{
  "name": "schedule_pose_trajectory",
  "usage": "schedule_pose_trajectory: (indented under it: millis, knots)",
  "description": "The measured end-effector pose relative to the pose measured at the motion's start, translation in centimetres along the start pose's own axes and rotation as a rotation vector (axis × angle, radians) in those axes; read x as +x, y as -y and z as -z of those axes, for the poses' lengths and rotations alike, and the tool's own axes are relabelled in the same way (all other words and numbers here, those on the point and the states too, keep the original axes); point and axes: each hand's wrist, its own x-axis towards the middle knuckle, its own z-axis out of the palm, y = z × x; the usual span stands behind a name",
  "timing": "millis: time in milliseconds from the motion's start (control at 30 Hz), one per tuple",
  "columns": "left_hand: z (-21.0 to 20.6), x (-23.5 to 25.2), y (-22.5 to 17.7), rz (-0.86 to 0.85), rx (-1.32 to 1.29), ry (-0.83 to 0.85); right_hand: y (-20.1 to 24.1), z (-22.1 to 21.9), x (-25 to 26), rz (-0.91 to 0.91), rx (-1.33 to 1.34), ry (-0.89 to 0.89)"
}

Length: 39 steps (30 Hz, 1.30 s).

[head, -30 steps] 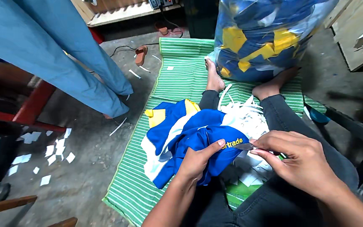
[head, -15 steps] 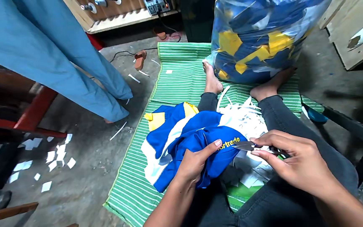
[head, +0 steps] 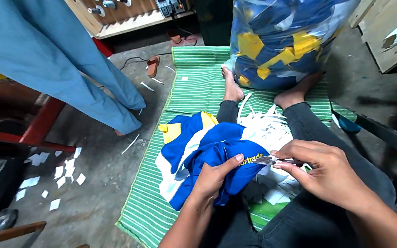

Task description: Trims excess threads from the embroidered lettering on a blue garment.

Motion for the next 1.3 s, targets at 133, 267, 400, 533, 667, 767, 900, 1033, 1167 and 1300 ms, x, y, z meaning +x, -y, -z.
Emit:
schedule_pose_trajectory:
  millis: [133,267,400,533,667,767,900,1033,1167,1300]
  knots:
    - [-0.1,-0.1,0.0,0.013,-0.023,-0.019,-0.2,-0.3,-0.2,-0.024,0.058,-0.001]
    - [-0.1,-0.1,0.1,0.008,-0.032,-0.025,0.1,-0.4,-0.6,-0.058,0.105,-0.06]
    - [-0.2,-0.1,0.2,-0.002,-0.036,-0.021,1.1,-0.6,-1.0,-0.022,-0.015,-0.14]
    - [-0.6,-0.2,0.2,0.007,-0.042,-0.031,1.6,-0.8,-1.3,-0.003,-0.098,-0.156]
    - [-0.5,-0.3,0.3,0.006,-0.046,-0.036,1.7,-0.8,-1.3,-0.001,-0.132,-0.161]
    - [-0.6,-0.4,0.3,0.004,-0.045,-0.043,1.9,-1.0,-1.3,0.005,-0.144,-0.181]
    - [-0.6,-0.4,0.3,-0.008,-0.055,-0.059,1.9,-1.8,-1.5,-0.029,-0.095,-0.216]
    - [-0.9,-0.5,0.4,-0.002,-0.09,-0.083,1.9,-2.5,-1.8,-0.082,-0.05,-0.237]
    - [-1.0,-0.5,0.7,0.005,-0.112,-0.084,2.0,-2.2,-1.8,-0.05,-0.102,-0.253]
    - [-1.1,-0.5,0.8,0.017,-0.116,-0.093,2.1,-1.8,-1.8,-0.022,-0.173,-0.261]
